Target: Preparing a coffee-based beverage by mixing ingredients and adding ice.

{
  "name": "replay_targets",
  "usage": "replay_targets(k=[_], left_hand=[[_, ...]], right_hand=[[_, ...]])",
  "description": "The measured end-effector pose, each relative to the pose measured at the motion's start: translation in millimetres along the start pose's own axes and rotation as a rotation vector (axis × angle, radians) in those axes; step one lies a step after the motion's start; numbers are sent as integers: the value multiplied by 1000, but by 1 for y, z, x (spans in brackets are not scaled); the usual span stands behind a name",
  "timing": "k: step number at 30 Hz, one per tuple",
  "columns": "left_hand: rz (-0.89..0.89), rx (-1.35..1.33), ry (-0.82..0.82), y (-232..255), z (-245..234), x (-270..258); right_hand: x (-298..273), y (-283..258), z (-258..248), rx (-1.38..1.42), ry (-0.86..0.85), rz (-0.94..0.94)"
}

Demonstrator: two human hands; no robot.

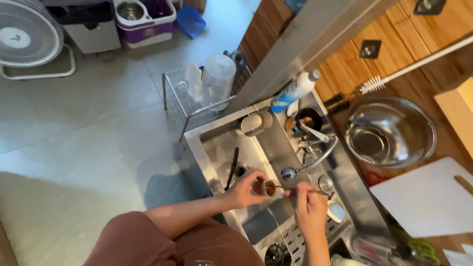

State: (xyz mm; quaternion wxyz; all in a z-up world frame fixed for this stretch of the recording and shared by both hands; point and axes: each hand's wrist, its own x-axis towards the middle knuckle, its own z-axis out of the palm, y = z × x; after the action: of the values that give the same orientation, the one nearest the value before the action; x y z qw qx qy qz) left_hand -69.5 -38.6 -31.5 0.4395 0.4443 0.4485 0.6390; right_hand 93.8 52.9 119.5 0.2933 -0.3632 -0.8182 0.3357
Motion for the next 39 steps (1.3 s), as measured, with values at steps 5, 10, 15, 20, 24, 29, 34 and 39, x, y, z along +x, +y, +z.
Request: replay_targets(k=[5, 10, 15, 20, 24, 29, 34, 39], left_hand=[[127, 136, 112, -3, -11, 1], [28, 169, 130, 9, -23, 1], [185, 169, 156, 6, -27, -1], [136, 146, 139, 11, -27, -9], [143, 154, 150, 10, -27, -10], [101, 128, 155, 11, -31, -7], [109, 155, 157, 12, -31, -7], [69, 60, 146, 19, -28, -8]], right_hand=[[17, -8, 8, -98, -87, -77], [27, -12, 16, -220, -79, -79], [30, -12, 21, -72, -88, -127], [29, -21, 20, -109, -171, -215], [28, -15, 20, -59, -208, -212], [33, -24, 22, -152, -173, -229], [36, -32, 20, -229, -145, -299], [37, -37, 19, -95, -151, -205]])
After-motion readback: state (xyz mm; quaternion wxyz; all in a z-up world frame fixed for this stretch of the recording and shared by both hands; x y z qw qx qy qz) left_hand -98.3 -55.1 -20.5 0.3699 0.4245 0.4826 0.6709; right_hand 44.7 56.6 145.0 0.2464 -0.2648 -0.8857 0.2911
